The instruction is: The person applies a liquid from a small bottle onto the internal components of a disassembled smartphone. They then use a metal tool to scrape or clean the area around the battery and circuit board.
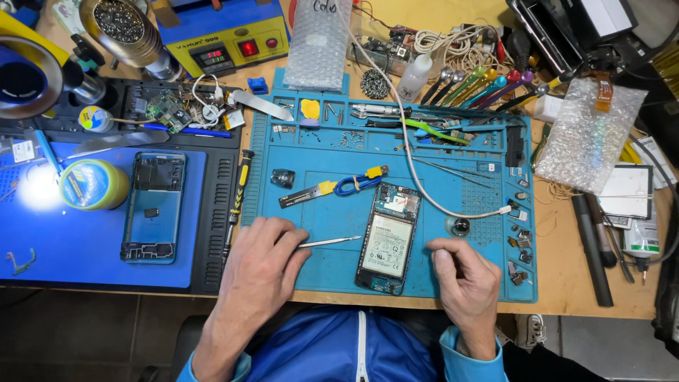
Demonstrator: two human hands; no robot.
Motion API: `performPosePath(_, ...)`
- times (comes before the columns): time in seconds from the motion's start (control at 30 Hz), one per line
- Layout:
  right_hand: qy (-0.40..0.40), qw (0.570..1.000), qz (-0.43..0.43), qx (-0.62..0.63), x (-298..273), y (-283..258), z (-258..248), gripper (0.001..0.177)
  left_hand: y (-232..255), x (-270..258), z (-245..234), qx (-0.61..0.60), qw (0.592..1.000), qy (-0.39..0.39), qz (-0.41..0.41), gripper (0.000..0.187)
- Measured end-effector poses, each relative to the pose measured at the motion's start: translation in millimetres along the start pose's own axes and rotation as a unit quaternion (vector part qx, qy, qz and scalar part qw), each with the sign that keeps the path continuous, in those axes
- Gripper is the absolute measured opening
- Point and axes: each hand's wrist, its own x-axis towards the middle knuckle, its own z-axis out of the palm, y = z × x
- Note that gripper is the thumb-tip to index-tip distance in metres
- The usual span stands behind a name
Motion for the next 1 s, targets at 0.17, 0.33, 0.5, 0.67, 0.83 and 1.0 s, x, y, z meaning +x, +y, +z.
performPosePath(0.17,0.007,1.000,-0.015,-0.017,-2,-1,4,0.023,-5,-6,13,0.023,0.999,0.043,0.024,0.008)
performPosePath(0.33,0.015,0.999,-0.018,-0.034,-3,-8,6,0.021,-7,-3,13,0.035,0.999,0.025,0.020,0.008)
performPosePath(0.5,0.014,0.999,-0.022,-0.046,-2,-14,7,0.020,-9,-5,18,0.058,0.998,0.035,0.006,0.011)
performPosePath(0.67,-0.001,0.998,-0.031,-0.057,0,-18,8,0.019,-16,-7,19,0.075,0.995,0.050,-0.033,0.010)
performPosePath(0.83,-0.003,0.998,-0.031,-0.061,0,-18,8,0.019,-19,-10,18,0.070,0.994,0.067,-0.042,0.011)
performPosePath(1.0,-0.020,0.998,-0.024,-0.056,19,-22,-6,0.017,-16,-4,16,0.058,0.994,0.087,-0.037,0.013)
